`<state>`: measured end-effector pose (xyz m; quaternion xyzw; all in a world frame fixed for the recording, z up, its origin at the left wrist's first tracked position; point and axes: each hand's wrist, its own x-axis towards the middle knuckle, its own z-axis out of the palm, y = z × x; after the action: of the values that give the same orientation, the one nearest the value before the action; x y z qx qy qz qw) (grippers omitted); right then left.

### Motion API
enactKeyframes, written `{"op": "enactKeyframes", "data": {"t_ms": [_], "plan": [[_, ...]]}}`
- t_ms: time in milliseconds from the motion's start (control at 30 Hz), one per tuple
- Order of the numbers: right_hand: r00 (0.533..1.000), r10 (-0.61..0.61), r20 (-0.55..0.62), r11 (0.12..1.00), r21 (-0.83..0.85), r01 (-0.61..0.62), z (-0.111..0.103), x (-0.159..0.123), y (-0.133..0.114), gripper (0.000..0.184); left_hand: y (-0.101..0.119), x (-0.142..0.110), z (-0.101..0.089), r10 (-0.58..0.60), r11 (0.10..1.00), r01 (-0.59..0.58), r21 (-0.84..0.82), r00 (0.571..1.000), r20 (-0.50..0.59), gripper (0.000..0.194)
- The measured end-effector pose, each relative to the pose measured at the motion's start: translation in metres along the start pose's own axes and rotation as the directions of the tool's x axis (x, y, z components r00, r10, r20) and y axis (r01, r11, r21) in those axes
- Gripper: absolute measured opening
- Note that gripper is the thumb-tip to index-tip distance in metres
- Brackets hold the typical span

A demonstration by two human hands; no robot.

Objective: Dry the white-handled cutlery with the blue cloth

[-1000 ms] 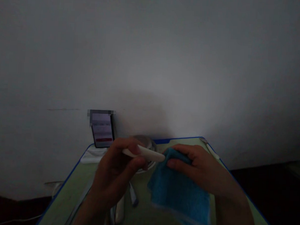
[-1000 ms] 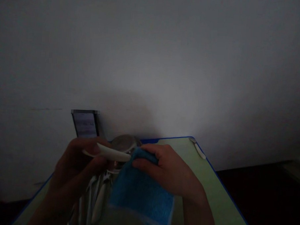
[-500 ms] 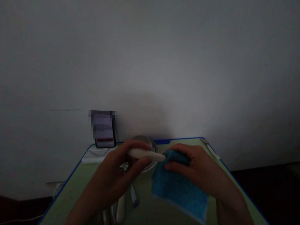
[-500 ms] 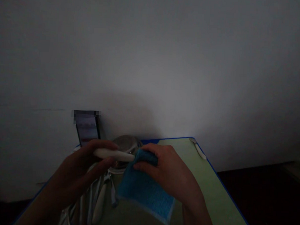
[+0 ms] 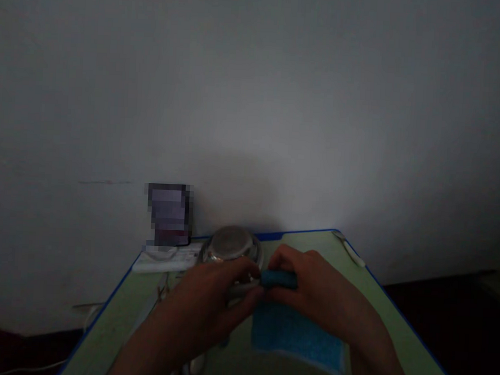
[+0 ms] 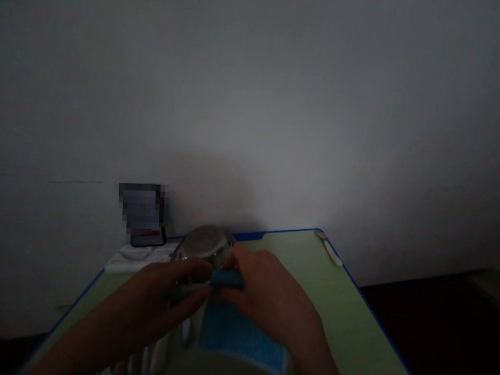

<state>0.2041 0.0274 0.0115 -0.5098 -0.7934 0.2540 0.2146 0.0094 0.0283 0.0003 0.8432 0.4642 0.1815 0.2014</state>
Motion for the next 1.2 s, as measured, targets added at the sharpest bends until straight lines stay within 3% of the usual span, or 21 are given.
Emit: {"op": "enactKeyframes", "data": {"t_ms": [133,267,400,500,567,733,1200], "plan": [[0.999,0.021,-0.025,1.000,0.016,-0.020,0.002,0.001,-0.001,0.019,-0.002,0.001,0.001,-0.013,1.000,0.013,0.025,0.999,0.036,0.026],[1.000,0.006,0.030,0.999,0.032,-0.007,-0.002,-0.001,0.002,0.026,-0.004,0.003,0.000,0.015,0.999,-0.018,0.041,0.997,0.070,0.024],[0.994,-0.047,0.099,0.997,0.057,0.042,-0.009,-0.005,0.006,0.029,-0.007,0.005,0.000,0.073,0.996,-0.074,0.043,0.997,0.016,0.021],[0.995,-0.040,0.087,0.999,-0.007,0.041,-0.011,-0.007,0.006,0.019,-0.007,0.004,-0.003,0.063,0.997,-0.060,0.056,0.997,-0.052,0.018],[0.996,-0.039,0.077,0.998,-0.052,0.043,-0.011,-0.008,0.004,0.023,-0.007,0.003,-0.004,0.045,0.999,-0.043,0.028,0.996,-0.073,0.016],[0.994,-0.065,0.083,0.994,-0.084,0.072,-0.010,-0.006,0.003,0.030,-0.006,0.004,0.000,0.036,0.997,-0.038,-0.067,0.999,-0.025,0.024],[0.991,-0.088,0.100,0.989,-0.109,0.099,-0.012,-0.006,0.004,0.023,-0.007,0.004,-0.001,0.049,0.992,-0.045,-0.115,0.998,0.031,0.030]]}}
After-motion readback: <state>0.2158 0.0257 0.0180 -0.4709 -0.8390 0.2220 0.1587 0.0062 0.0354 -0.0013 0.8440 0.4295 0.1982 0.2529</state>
